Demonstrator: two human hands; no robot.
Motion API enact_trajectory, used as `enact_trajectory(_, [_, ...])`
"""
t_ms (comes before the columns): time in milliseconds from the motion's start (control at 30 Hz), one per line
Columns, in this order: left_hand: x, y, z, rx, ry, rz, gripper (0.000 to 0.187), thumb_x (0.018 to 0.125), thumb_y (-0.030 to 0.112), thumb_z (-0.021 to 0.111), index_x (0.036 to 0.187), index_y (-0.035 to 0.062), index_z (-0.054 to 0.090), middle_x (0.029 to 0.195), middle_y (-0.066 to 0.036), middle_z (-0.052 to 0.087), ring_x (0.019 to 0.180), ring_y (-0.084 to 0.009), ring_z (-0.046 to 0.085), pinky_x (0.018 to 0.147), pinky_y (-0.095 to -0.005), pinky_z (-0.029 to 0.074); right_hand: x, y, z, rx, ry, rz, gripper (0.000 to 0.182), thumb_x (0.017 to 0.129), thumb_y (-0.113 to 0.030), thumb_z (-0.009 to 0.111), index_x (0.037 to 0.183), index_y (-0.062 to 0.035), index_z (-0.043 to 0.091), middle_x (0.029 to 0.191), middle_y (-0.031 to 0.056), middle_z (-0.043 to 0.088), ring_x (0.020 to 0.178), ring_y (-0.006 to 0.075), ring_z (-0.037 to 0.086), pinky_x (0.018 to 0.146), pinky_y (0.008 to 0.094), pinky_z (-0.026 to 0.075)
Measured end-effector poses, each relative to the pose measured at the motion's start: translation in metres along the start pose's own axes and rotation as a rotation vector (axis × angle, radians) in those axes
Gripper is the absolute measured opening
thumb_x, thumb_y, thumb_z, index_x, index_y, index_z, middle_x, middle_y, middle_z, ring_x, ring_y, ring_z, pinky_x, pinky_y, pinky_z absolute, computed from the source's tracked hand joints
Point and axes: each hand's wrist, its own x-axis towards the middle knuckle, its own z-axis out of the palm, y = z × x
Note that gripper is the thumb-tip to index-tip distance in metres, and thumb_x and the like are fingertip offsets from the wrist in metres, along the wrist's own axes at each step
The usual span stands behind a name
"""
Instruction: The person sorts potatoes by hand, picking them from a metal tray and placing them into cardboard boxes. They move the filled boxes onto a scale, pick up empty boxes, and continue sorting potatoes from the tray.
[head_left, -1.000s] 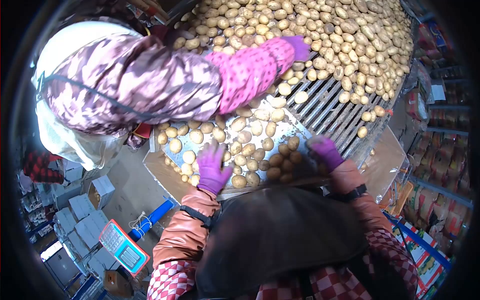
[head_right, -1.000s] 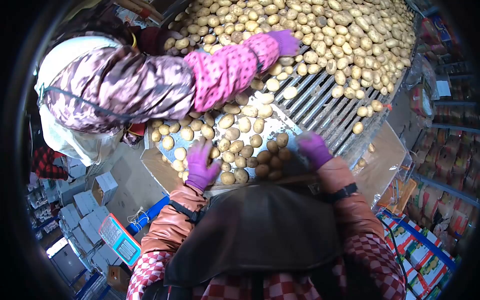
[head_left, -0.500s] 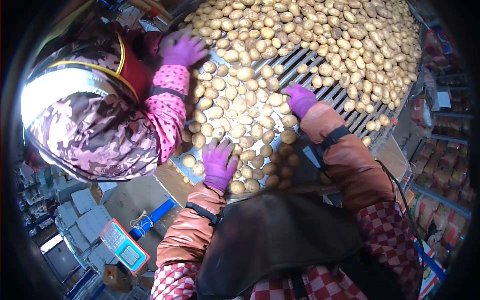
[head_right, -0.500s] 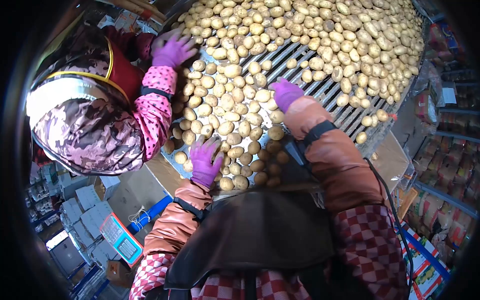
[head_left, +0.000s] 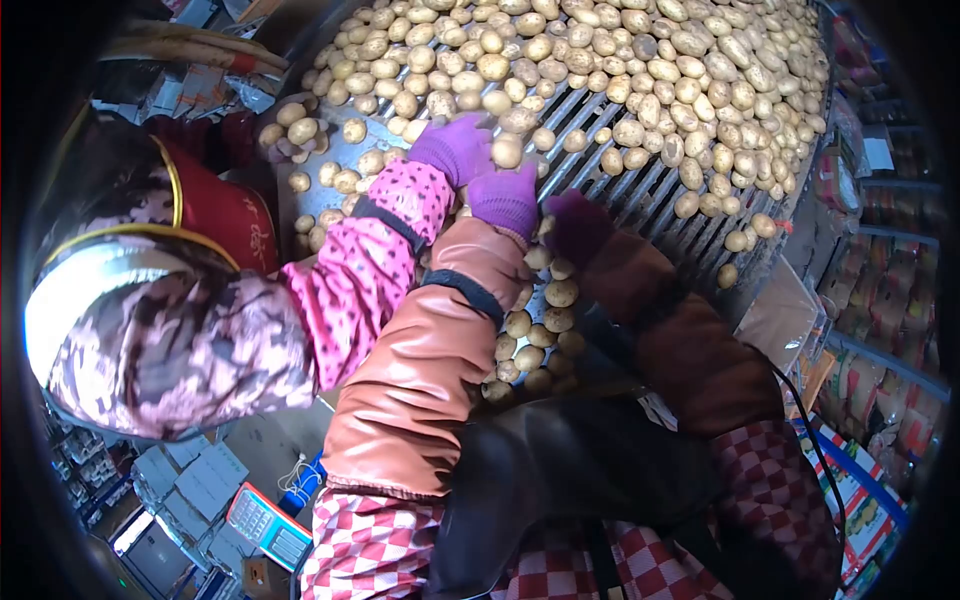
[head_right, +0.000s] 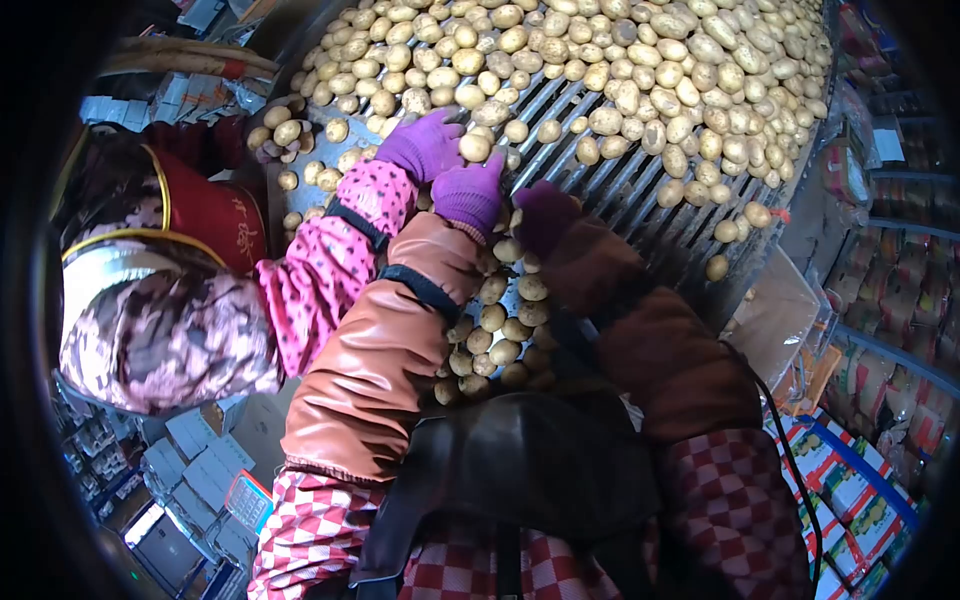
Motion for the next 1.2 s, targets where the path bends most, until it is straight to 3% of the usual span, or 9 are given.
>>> enact_trajectory(33, [0.004,0.003,0.003,-0.025,0.028,-0.059,0.028,0.085,0.024,0.060,0.112,0.0189,0.058,0.095,-0.011,0.067,0.086,-0.0300,0.068,0.067,-0.0481,0.051,-0.008,0.001,-0.016,0.011,-0.092,0.029,0.033,0.073,-0.021,0.073,0.103,-0.0106,0.064,0.096,0.0127,0.065,0.084,0.0314,0.064,0.072,0.0428,0.055])
enact_trajectory(233, [0.029,0.010,0.010,-0.076,0.125,-0.233,0.022,0.088,0.022,0.056,0.110,0.0184,0.057,0.098,-0.013,0.065,0.085,-0.0336,0.067,0.067,-0.0493,0.052,-0.085,0.029,-0.063,1.827,-0.082,0.619,0.041,0.090,-0.032,0.060,0.123,-0.0071,0.060,0.093,0.0025,0.065,0.083,0.0178,0.063,0.070,0.0317,0.052])
enact_trajectory(333, [0.041,0.007,0.007,-0.070,0.118,-0.228,0.020,0.089,0.021,0.055,0.108,0.0176,0.058,0.099,-0.014,0.064,0.086,-0.0348,0.066,0.068,-0.0494,0.052,-0.091,0.027,-0.071,2.040,0.155,0.664,0.040,0.093,-0.033,0.055,0.123,-0.0065,0.059,0.090,0.0021,0.063,0.082,0.0172,0.062,0.065,0.0291,0.049])
enact_trajectory(433, [0.041,0.003,0.007,-0.084,0.108,-0.218,0.018,0.089,0.021,0.054,0.106,0.0168,0.059,0.100,-0.015,0.063,0.086,-0.0359,0.065,0.069,-0.0495,0.052,-0.053,0.021,-0.096,1.737,0.247,0.744,0.035,0.092,-0.031,0.058,0.116,-0.0061,0.062,0.089,0.0036,0.064,0.081,0.0169,0.062,0.066,0.0289,0.049])
enact_trajectory(533, [0.011,-0.003,0.006,-0.118,0.135,-0.171,0.016,0.090,0.020,0.052,0.104,0.0160,0.059,0.101,-0.015,0.061,0.086,-0.0371,0.065,0.070,-0.0496,0.052,0.018,0.087,-0.079,0.847,0.187,0.253,0.034,0.090,-0.037,0.063,0.112,-0.0121,0.064,0.105,0.0106,0.065,0.093,0.0266,0.066,0.080,0.0389,0.054])
enact_trajectory(600, [-0.028,-0.006,0.006,-0.180,0.145,-0.126,0.015,0.091,0.019,0.052,0.103,0.0154,0.059,0.102,-0.016,0.060,0.086,-0.0379,0.064,0.071,-0.0496,0.052,0.056,0.072,-0.099,0.221,0.207,0.302,0.032,0.085,-0.033,0.067,0.111,-0.0139,0.066,0.106,0.0130,0.066,0.096,0.0300,0.066,0.081,0.0427,0.053])
enact_trajectory(700, [-0.082,0.000,-0.016,-0.348,0.090,-0.081,0.029,0.082,0.021,0.067,0.110,0.0199,0.060,0.102,-0.013,0.060,0.089,-0.0355,0.064,0.072,-0.0465,0.051,0.099,0.049,-0.122,-0.372,-0.115,0.274,0.032,0.081,-0.029,0.066,0.110,-0.0166,0.068,0.111,0.0155,0.067,0.102,0.0353,0.065,0.084,0.0457,0.054])
enact_trajectory(933, [-0.084,-0.069,-0.019,-0.129,0.203,-0.274,0.017,0.078,0.022,0.066,0.095,0.0169,0.066,0.094,-0.014,0.063,0.082,-0.0344,0.065,0.070,-0.0477,0.053,0.110,-0.007,-0.139,-0.586,-0.650,0.012,0.033,0.075,-0.020,0.065,0.105,-0.0105,0.074,0.110,0.0154,0.070,0.105,0.0306,0.067,0.088,0.0366,0.053])
enact_trajectory(1200, [-0.021,-0.068,-0.006,0.008,-0.108,-0.508,0.027,0.083,0.017,0.062,0.109,0.0215,0.065,0.100,-0.016,0.066,0.091,-0.0365,0.066,0.076,-0.0467,0.054,0.099,-0.029,-0.162,-0.527,-0.706,0.196,0.034,0.074,-0.015,0.069,0.107,-0.0088,0.074,0.106,0.0147,0.071,0.096,0.0302,0.069,0.083,0.0382,0.055])
